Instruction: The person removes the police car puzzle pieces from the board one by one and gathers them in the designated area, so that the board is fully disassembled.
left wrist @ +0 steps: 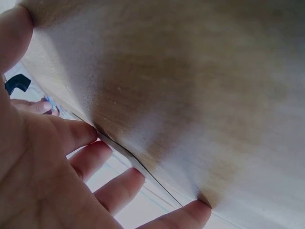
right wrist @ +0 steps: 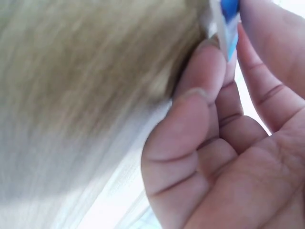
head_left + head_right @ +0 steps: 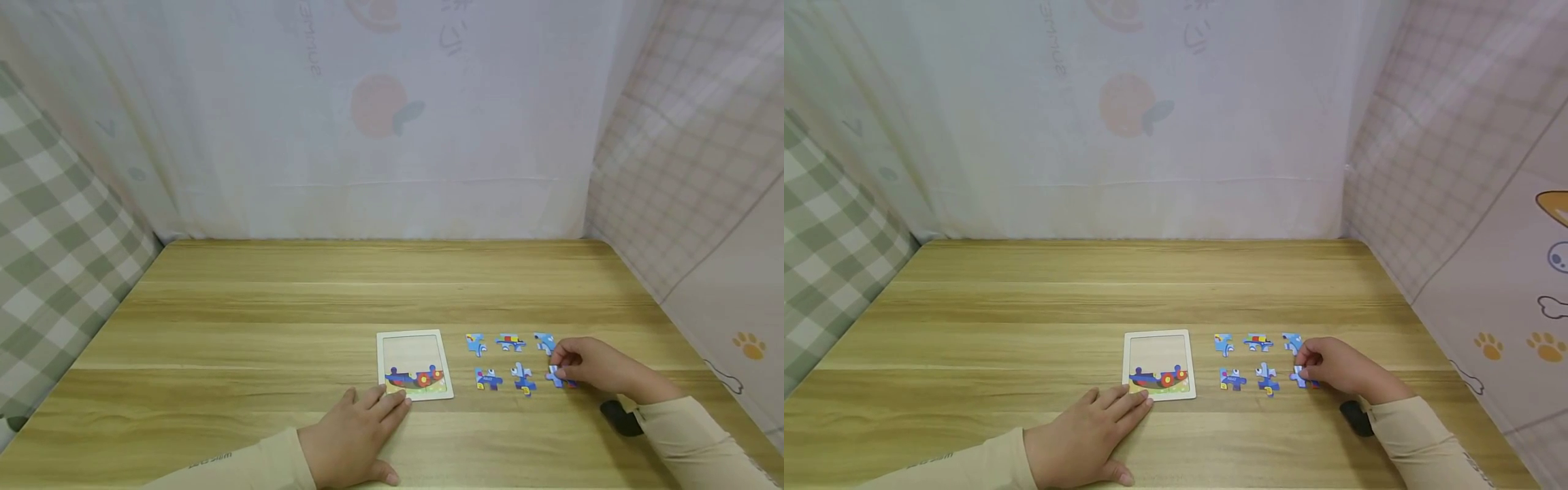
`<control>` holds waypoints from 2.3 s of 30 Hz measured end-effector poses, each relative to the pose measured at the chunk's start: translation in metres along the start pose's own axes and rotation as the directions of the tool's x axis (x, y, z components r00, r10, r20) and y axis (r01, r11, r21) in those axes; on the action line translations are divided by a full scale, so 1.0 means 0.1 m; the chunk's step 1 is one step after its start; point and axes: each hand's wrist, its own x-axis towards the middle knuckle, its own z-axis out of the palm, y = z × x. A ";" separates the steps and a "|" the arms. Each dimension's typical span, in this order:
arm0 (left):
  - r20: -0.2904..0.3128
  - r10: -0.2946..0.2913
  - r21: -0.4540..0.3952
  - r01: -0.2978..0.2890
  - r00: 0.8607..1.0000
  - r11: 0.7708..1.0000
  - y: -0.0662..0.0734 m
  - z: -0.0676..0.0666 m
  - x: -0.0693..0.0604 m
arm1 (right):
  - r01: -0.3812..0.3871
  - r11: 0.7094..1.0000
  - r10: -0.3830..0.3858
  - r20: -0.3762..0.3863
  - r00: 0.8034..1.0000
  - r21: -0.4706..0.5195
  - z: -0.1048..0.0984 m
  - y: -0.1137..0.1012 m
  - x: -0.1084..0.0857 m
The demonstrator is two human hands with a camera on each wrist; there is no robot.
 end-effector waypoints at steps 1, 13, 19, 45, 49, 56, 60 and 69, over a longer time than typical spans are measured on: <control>-0.001 0.000 0.001 0.000 1.000 1.000 0.00 0.00 0.00 | 0.005 1.000 -0.005 0.000 1.000 0.001 0.00 0.00 0.00; -0.004 -0.015 0.001 0.015 1.000 1.000 0.02 -0.01 0.02 | -0.057 0.998 0.057 -0.018 0.998 -0.021 0.00 0.01 -0.02; 0.014 -0.018 -0.005 0.018 1.000 1.000 0.02 -0.02 0.01 | -0.076 0.996 0.070 -0.116 0.991 -0.044 0.04 -0.16 0.04; -0.027 -0.003 0.048 0.004 1.000 0.999 0.03 -0.02 0.01 | 0.167 0.985 -0.169 -0.050 0.984 -0.047 0.52 -1.28 0.74; 0.003 -0.019 0.053 0.018 1.000 0.998 0.05 -0.05 0.02 | 0.178 0.983 -0.180 -0.027 0.983 -0.048 0.60 -1.36 0.81; 0.080 -0.053 0.035 0.050 0.995 0.998 0.10 -0.08 0.03 | 0.180 0.983 -0.180 0.009 0.984 -0.027 0.69 -1.46 0.88; 0.082 -0.055 0.036 0.053 0.995 0.998 0.13 -0.07 0.02 | 0.158 0.987 -0.158 0.034 0.987 -0.020 0.74 -1.49 0.91; 0.093 -0.072 -0.015 0.074 0.993 0.997 0.16 -0.08 -0.02 | 0.136 0.990 -0.134 0.052 0.990 -0.039 0.87 -1.56 0.98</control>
